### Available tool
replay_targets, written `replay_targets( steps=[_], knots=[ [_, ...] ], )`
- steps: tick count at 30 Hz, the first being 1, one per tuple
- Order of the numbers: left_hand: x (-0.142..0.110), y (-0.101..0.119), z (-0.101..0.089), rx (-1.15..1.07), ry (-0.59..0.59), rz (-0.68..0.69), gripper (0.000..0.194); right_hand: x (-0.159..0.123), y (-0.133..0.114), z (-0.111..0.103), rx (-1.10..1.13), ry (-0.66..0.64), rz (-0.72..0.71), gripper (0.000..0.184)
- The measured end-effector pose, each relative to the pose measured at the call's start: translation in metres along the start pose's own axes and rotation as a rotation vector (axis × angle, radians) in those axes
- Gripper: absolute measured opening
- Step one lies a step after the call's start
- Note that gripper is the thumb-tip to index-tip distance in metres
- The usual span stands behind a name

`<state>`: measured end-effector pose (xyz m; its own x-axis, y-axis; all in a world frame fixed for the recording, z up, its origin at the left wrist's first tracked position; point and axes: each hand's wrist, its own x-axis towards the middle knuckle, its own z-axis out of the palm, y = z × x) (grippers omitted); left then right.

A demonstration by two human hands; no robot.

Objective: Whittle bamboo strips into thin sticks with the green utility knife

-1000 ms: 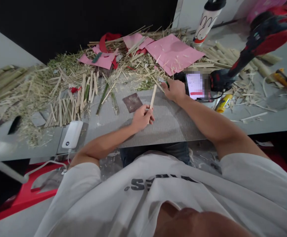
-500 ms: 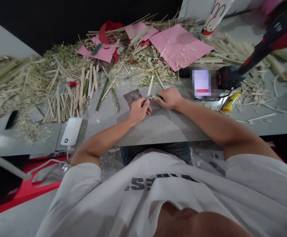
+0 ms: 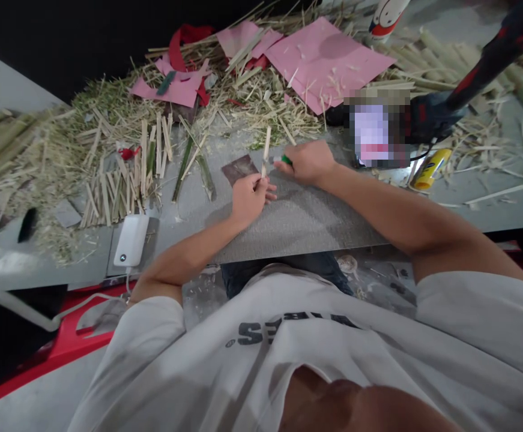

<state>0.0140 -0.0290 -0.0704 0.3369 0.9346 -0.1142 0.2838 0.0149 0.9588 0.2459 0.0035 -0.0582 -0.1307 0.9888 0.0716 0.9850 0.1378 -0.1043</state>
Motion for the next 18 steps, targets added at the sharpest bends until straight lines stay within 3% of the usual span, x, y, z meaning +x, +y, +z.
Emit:
replay_targets(
  steps=[2,4,7,10,15,18],
  knots=[
    [-0.012,0.002,0.007,-0.022,-0.076,-0.065,0.022,0.007,0.017,-0.010,0.021,0.071,0.231,0.072],
    [-0.019,0.002,0.014,-0.082,-0.166,-0.109,0.018,0.012,0.036,-0.018,0.051,0.147,0.355,0.077],
    [-0.016,0.000,0.018,-0.197,-0.133,-0.140,0.018,0.008,0.050,-0.021,0.082,0.183,0.377,0.069],
    [-0.002,-0.003,0.013,-0.296,-0.081,-0.088,0.015,-0.002,0.043,-0.015,0.076,0.164,0.291,0.063],
    [0.009,-0.002,0.006,-0.326,-0.040,-0.068,0.017,-0.010,0.021,-0.002,0.015,0.082,-0.037,0.055],
    [0.008,0.005,0.006,-0.331,-0.072,-0.063,0.022,-0.011,0.012,0.005,0.003,0.049,-0.099,0.058]
  ],
)
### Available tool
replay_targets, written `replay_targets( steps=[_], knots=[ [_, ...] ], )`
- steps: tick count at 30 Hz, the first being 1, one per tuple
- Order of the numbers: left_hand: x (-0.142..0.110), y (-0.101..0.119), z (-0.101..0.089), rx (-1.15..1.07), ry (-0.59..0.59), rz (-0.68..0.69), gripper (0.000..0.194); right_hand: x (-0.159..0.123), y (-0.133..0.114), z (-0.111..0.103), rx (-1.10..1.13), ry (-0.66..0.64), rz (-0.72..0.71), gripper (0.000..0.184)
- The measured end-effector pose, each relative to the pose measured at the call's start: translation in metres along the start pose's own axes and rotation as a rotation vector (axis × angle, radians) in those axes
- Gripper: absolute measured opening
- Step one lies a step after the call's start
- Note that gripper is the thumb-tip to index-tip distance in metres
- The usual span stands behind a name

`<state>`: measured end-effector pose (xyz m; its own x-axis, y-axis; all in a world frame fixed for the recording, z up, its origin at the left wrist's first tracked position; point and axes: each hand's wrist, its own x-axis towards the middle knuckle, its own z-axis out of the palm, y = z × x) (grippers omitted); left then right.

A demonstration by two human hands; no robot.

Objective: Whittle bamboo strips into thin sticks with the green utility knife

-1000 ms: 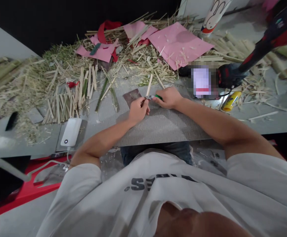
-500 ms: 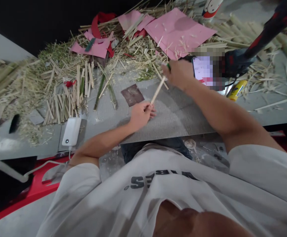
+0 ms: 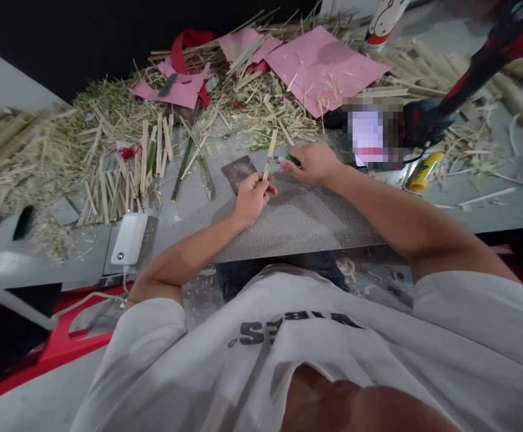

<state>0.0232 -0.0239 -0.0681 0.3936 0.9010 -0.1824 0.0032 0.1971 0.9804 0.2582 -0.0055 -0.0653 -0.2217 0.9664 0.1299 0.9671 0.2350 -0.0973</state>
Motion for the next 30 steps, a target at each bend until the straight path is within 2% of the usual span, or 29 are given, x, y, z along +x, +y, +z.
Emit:
replay_targets(
  steps=[5,9,13,17,25,28,30],
  knots=[
    [0.004,0.004,-0.001,0.006,0.033,-0.042,0.033,-0.003,-0.015,0.004,0.015,-0.070,-0.071,0.061],
    [0.010,-0.006,-0.005,0.125,0.081,0.024,0.039,-0.006,-0.027,0.000,0.030,-0.121,-0.055,0.061],
    [0.008,-0.015,-0.005,0.215,0.131,0.076,0.037,-0.003,-0.030,-0.005,0.014,-0.079,0.047,0.066],
    [0.003,-0.013,-0.005,0.234,0.149,0.046,0.036,0.006,-0.025,-0.008,-0.018,-0.030,0.053,0.067],
    [0.006,0.006,-0.003,0.144,0.164,-0.059,0.035,0.022,-0.014,-0.006,-0.015,0.080,0.158,0.077],
    [0.006,0.006,-0.006,0.064,0.153,-0.096,0.035,0.020,-0.019,-0.007,-0.048,0.047,0.136,0.077],
    [0.005,0.004,-0.008,0.014,0.097,-0.140,0.035,0.017,-0.023,-0.008,-0.066,-0.014,0.077,0.073]
  ],
)
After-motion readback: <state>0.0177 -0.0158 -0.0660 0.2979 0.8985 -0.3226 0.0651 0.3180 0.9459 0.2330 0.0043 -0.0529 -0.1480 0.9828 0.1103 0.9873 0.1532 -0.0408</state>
